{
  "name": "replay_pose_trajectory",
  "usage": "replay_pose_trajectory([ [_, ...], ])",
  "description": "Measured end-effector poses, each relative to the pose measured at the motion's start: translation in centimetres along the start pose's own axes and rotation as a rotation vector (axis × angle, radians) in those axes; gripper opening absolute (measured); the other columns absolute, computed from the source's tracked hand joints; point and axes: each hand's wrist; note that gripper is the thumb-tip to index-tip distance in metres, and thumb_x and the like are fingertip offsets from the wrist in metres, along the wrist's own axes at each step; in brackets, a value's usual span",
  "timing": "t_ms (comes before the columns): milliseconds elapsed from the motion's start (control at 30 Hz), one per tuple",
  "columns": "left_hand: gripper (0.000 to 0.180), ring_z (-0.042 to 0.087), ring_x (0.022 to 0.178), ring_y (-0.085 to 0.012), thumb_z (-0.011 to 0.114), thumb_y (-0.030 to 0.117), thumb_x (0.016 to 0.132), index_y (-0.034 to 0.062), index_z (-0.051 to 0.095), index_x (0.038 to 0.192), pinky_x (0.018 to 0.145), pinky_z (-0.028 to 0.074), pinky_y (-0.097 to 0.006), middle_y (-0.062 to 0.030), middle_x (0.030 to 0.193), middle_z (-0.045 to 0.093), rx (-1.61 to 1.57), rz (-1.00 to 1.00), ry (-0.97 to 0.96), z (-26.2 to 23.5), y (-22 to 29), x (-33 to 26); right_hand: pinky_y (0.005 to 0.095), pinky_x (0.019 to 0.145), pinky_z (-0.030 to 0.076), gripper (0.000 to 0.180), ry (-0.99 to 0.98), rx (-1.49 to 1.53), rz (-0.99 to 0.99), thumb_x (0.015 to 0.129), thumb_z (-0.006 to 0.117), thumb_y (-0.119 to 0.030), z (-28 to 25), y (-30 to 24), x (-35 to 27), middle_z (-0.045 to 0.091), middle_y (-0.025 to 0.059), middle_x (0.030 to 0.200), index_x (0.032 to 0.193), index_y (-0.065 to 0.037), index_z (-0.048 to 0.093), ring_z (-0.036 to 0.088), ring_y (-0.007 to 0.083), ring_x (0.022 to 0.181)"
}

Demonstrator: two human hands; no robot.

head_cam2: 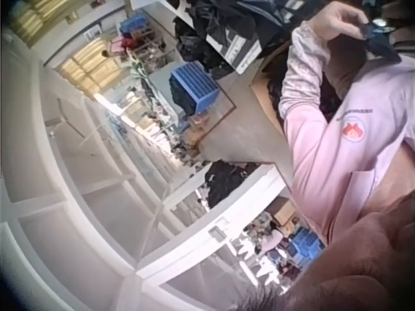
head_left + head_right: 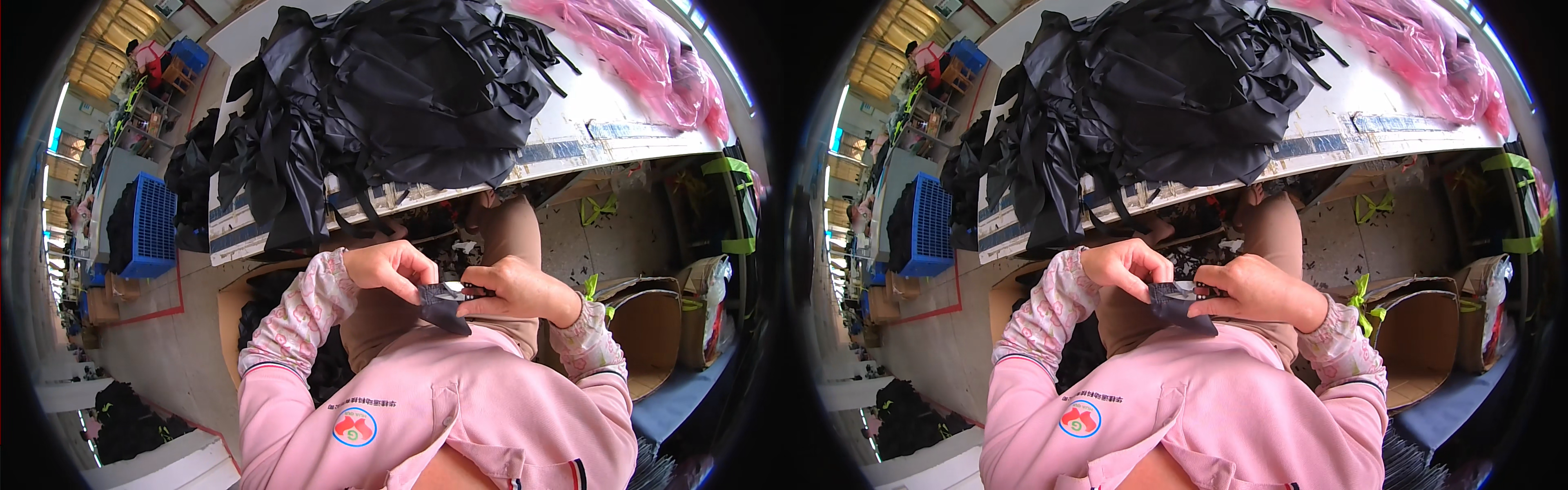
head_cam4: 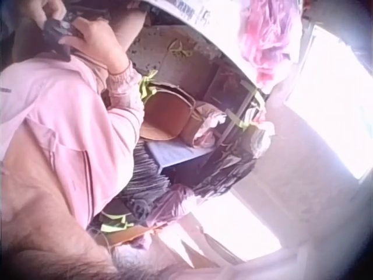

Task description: The person is inspecting and trimming small black fabric garment components, possibly pockets or flaps, at a factory workstation.

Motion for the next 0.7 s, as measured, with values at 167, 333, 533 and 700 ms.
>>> replay_pose_trajectory([
  [167, 0.011, 0.055, 0.078, -0.0076, 0.069, 0.006, 0.081, -0.0008, 0.066, 0.089, 0.074, 0.044, -0.024, -0.0011, 0.083, 0.063, 0.024, 0.005, -0.051, 0.2, 0.07, 0.37, 0.042, 0.052, 0.044, 0.035, -0.046, -0.028, -0.03, 0.084, 0.068, -0.038, 0.0, -0.55, 0.39, 0.057, 0.0159, 0.06, 0.086, -0.004, 0.061, 0.057, 0.0359, 0.056],
  [333, 0.01, 0.055, 0.076, -0.0068, 0.069, 0.006, 0.08, -0.0008, 0.065, 0.086, 0.072, 0.043, -0.023, -0.0005, 0.08, 0.063, 0.06, -0.028, -0.13, 0.08, 0.09, 0.79, 0.0423, 0.052, 0.044, 0.035, -0.09, -0.007, -0.049, 0.084, 0.068, -0.038, 0.36, -0.66, 0.85, 0.057, 0.0162, 0.06, 0.087, -0.004, 0.061, 0.057, 0.0363, 0.056],
  [533, 0.009, 0.054, 0.075, -0.0065, 0.069, 0.006, 0.08, -0.0004, 0.064, 0.084, 0.071, 0.043, -0.023, 0.0, 0.079, 0.063, 0.049, -0.059, -0.138, 0.44, 0.04, 0.82, 0.0429, 0.051, 0.044, 0.034, -0.088, -0.031, -0.077, 0.085, 0.067, -0.038, 0.46, 0.01, 0.74, 0.057, 0.0166, 0.059, 0.086, -0.004, 0.06, 0.057, 0.0367, 0.056],
  [700, 0.009, 0.053, 0.078, -0.0091, 0.069, 0.004, 0.08, -0.0025, 0.063, 0.084, 0.073, 0.043, -0.025, -0.0019, 0.082, 0.059, 0.049, -0.097, -0.163, 0.39, 0.11, 1.03, 0.0435, 0.051, 0.043, 0.035, -0.14, -0.016, -0.069, 0.086, 0.065, -0.038, 0.31, -0.47, 1.02, 0.057, 0.0171, 0.059, 0.083, -0.004, 0.06, 0.057, 0.037, 0.056],
])
Point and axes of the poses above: each hand's wrist, its own x-axis towards the middle knuckle, its own z-axis out of the palm, y = z × x
